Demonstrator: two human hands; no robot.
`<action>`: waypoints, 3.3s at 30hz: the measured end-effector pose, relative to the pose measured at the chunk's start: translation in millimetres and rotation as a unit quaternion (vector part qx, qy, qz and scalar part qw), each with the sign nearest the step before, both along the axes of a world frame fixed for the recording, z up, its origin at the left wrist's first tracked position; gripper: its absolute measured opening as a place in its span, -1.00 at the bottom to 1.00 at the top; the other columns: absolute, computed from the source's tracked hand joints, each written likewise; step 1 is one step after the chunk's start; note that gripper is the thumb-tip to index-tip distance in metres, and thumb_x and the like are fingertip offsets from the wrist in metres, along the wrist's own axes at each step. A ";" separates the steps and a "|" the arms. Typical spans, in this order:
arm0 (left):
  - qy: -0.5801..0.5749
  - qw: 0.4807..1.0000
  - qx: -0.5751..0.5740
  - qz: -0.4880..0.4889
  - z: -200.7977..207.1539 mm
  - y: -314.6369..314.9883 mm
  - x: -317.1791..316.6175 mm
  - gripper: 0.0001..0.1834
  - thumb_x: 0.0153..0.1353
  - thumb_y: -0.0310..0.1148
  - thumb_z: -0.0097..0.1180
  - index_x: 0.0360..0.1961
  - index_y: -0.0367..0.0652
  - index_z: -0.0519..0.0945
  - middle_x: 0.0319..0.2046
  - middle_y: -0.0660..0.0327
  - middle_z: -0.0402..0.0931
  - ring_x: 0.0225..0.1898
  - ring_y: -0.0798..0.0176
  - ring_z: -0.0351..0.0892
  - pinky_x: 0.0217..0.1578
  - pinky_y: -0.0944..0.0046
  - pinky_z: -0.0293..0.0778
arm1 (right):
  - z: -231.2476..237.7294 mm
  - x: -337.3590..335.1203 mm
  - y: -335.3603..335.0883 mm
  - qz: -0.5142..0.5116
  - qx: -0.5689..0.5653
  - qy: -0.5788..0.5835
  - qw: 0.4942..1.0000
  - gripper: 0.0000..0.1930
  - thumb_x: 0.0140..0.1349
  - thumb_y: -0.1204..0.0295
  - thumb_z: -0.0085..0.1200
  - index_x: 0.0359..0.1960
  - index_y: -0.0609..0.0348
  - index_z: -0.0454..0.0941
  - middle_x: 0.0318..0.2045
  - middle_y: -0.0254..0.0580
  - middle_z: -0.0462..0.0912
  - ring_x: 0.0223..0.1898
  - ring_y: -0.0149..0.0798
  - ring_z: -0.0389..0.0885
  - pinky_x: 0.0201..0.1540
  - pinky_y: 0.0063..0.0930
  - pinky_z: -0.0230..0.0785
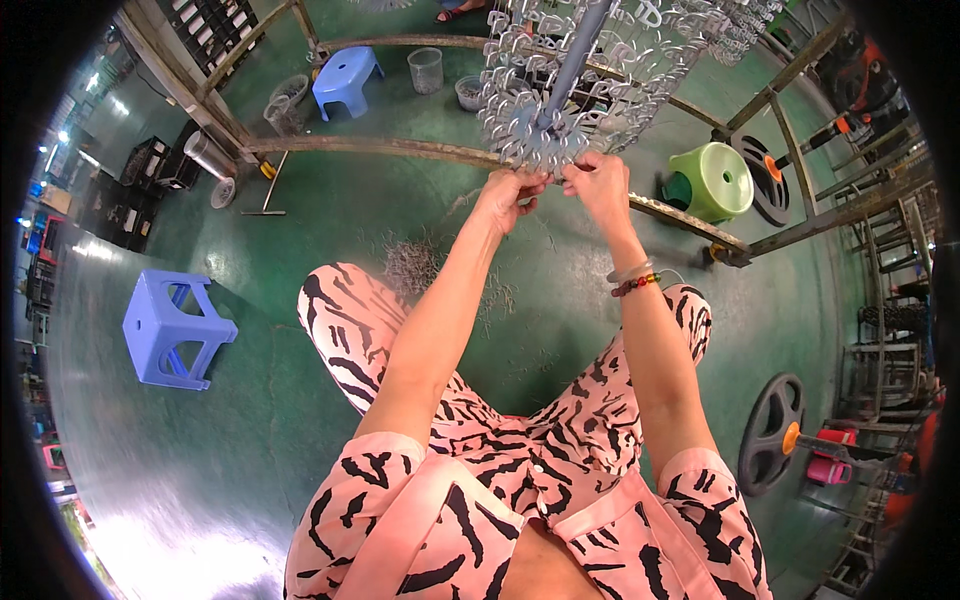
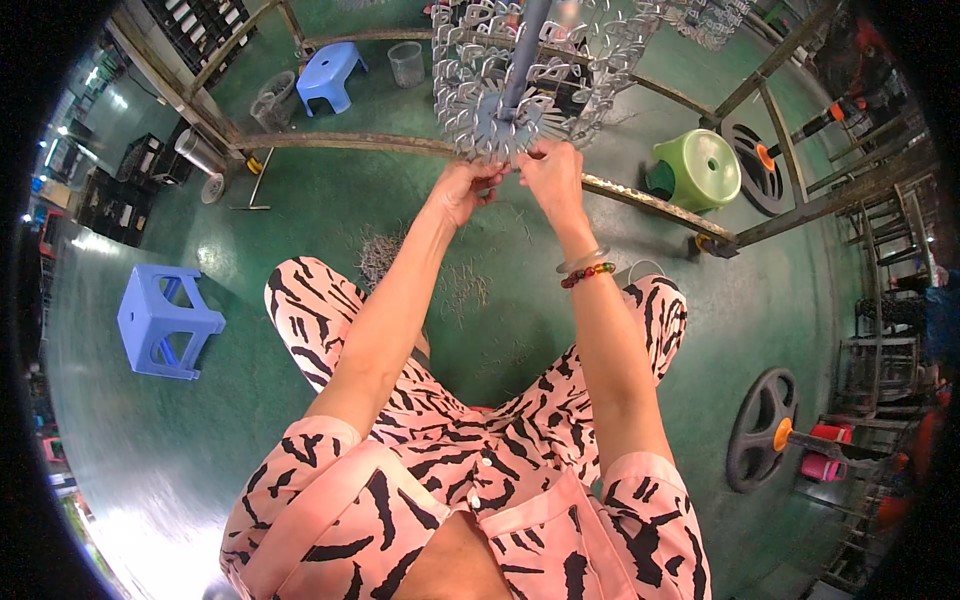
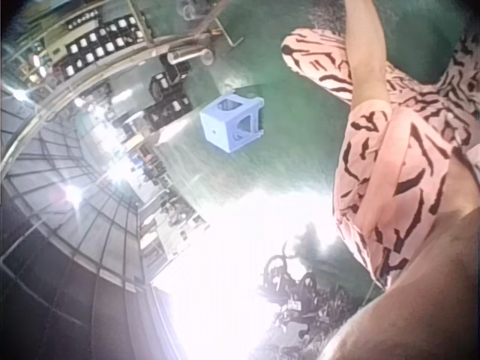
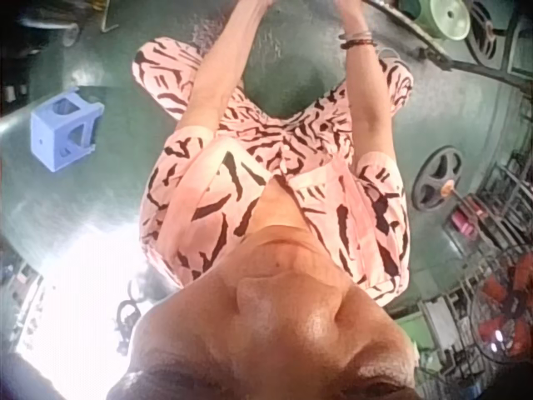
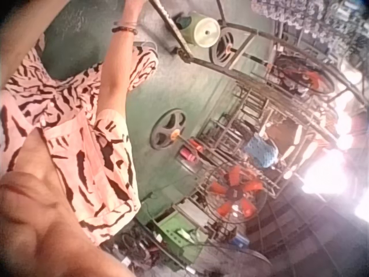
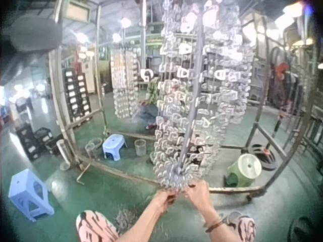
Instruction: The person picks up small metal hooks from the floor and hangs them one by one onto the spokes of a large vertical circular rack.
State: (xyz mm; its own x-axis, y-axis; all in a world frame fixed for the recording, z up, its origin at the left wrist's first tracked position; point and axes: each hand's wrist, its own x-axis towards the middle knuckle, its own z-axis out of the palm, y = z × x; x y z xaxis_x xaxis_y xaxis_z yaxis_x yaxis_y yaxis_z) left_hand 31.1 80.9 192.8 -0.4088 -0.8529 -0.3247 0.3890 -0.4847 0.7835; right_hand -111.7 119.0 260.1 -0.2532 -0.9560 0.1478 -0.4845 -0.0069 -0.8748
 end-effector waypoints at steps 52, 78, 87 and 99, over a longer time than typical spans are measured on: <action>0.065 0.998 -0.008 -0.020 17.8 16.3 4.1 -0.68 0.18 -0.57 -0.05 -0.02 -0.23 0.35 -0.11 0.15 0.46 0.01 0.02 0.48 -0.01 -0.17 0.32 | 56.9 9.3 25.5 -0.169 -0.234 0.144 0.946 -0.84 -0.01 0.40 0.19 -0.52 0.27 0.57 -0.57 -0.10 0.58 -0.53 -0.16 0.57 -0.41 -0.37 0.37; 0.104 0.994 -0.022 -0.019 -1.9 11.1 -9.1 -0.74 0.11 -0.54 0.07 -0.15 -0.24 0.41 -0.17 0.09 0.52 -0.08 0.08 0.54 -0.11 -0.03 0.39 | 53.6 16.0 13.6 -0.226 -0.296 0.167 0.913 -0.80 -0.04 0.42 0.12 -0.62 0.18 0.33 -0.55 -0.15 0.43 -0.49 0.01 0.45 -0.44 -0.15 0.29; 0.100 0.994 -0.026 -0.016 0.8 18.0 -6.2 -0.75 0.11 -0.56 0.06 -0.15 -0.25 0.41 -0.15 0.10 0.50 -0.06 0.08 0.53 -0.11 -0.07 0.40 | 84.2 -5.1 41.6 -0.154 -0.275 0.165 0.934 -0.80 0.00 0.37 0.21 -0.46 0.27 0.55 -0.55 -0.09 0.56 -0.51 -0.18 0.56 -0.43 -0.37 0.36; 0.102 0.995 -0.001 -0.022 -3.5 10.1 -4.8 -0.83 0.15 -0.57 0.02 -0.22 -0.19 0.43 -0.14 0.12 0.50 -0.04 0.05 0.52 -0.13 -0.08 0.42 | 328.2 -12.6 4.1 -0.097 -0.469 0.187 0.858 -0.76 0.16 0.41 0.06 -0.22 0.33 0.57 -0.46 0.05 0.62 -0.43 -0.12 0.63 -0.35 -0.40 0.42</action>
